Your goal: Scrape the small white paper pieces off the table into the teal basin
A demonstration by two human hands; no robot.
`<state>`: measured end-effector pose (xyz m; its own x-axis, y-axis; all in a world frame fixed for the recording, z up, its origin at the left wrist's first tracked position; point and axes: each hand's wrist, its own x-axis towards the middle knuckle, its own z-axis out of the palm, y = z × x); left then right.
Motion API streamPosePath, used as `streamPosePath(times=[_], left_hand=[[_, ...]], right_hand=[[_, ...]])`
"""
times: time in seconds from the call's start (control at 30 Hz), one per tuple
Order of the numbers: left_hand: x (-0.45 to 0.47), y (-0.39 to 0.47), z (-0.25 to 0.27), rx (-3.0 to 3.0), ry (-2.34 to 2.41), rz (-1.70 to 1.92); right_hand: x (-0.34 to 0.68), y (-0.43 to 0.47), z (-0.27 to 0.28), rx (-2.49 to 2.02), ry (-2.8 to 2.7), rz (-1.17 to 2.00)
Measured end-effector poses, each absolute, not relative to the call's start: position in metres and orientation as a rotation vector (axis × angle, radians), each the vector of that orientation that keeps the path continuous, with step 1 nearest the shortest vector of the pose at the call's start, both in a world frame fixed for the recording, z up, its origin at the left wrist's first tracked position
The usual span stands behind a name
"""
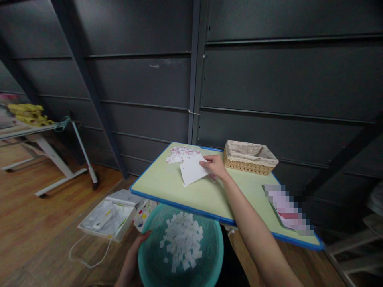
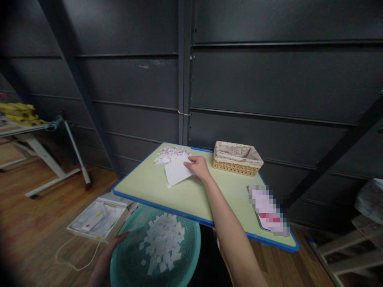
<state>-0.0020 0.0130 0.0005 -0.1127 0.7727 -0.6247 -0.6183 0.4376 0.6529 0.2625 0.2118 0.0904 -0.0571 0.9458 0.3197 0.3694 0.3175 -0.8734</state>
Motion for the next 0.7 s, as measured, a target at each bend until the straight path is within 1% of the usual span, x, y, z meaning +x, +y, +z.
streamPosePath(times=[0.2,0.37,0.47,0.57,0.7], left_hand=[[-0.005,0.014,-0.009,0.183,1.174,1.193],[-0.006,0.014,-0.010,0.207,1.156,1.217],[-0.006,0.013,-0.009,0.213,1.136,1.231],[-0.006,0.013,-0.008,0.209,1.109,1.250],[-0.006,0.013,-0.008,0.196,1.132,1.223]], right_hand=[[0.264,0.209,0.092,-1.227,-1.653,0.775],[0.262,0.201,0.100,-1.175,-1.707,1.026],[0.261,0.197,0.106,-1.132,-1.636,1.173],[0.263,0.196,0.110,-1.127,-1.517,1.201],[0.265,0.199,0.108,-1.159,-1.502,1.204]])
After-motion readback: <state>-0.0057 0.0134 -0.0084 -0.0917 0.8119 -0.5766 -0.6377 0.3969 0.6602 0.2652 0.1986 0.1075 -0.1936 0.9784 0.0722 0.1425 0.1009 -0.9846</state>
